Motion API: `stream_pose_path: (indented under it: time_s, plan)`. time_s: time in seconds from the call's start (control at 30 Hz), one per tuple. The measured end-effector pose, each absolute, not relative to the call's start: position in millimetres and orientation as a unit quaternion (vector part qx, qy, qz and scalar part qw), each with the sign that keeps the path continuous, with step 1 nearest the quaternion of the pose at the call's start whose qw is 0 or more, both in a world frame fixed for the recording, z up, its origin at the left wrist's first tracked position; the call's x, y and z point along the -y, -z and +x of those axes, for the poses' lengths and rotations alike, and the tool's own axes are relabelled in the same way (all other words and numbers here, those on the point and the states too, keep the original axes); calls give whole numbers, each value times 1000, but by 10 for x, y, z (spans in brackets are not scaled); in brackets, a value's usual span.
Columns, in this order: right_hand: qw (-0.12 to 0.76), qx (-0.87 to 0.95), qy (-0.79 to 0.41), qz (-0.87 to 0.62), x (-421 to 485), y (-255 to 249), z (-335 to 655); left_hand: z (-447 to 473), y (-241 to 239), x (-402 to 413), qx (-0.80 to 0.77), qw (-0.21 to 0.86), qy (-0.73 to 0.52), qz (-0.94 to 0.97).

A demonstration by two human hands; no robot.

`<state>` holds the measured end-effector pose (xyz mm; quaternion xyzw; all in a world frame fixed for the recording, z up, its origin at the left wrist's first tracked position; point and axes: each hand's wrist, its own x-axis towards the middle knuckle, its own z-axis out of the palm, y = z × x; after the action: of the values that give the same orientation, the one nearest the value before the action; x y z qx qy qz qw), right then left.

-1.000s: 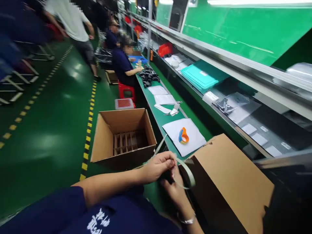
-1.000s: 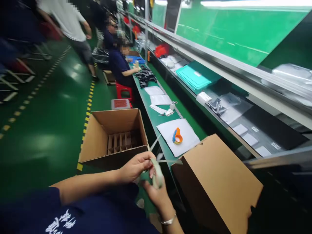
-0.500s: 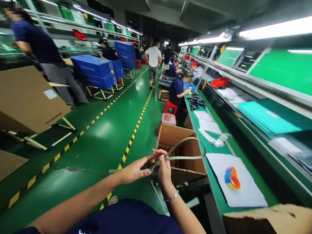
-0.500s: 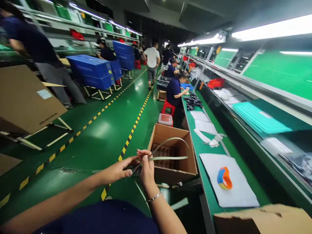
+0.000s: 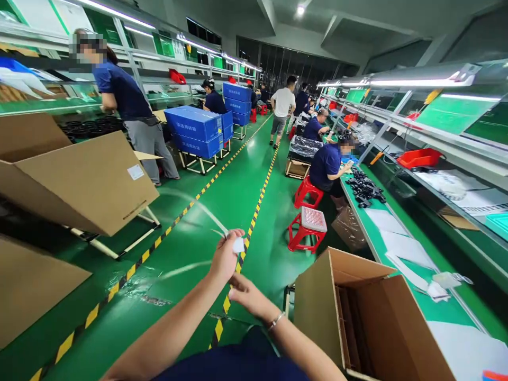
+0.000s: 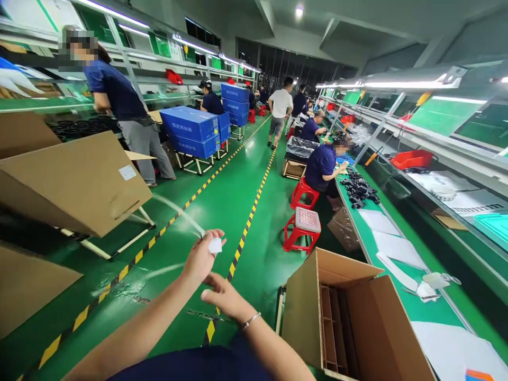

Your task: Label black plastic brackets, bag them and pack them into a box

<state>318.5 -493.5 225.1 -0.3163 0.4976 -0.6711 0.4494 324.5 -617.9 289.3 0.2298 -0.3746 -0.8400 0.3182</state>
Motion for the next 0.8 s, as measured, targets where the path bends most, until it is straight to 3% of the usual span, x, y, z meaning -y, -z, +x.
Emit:
stream_pose_path:
  time_s: [0.07, 0.2, 0.33, 0.5, 0.67, 0.8]
  plan:
    - [441, -481, 690, -314, 5185, -2126, 3011, 2784, -2966, 6331, 295, 297, 887, 196]
    - [322, -530, 773, -133, 5407, -2074, 2257, 1884, -2938, 6620, 242, 240, 931, 134]
    - [435, -423, 787, -115, 5646, -2242, 1220, 972, -2942, 6958, 258, 195, 944, 63]
    - [421, -346, 838, -30, 6019, -2466, -104, -16, -3049, 7248, 284, 87, 955, 25]
    - [255, -469, 846, 16, 5928, -2325, -1171, -844, -2595, 7128, 394, -53, 911, 107]
    - [156, -551, 816, 74, 5789, -1949, -1792, -1614, -2102, 6948, 565, -234, 789, 61]
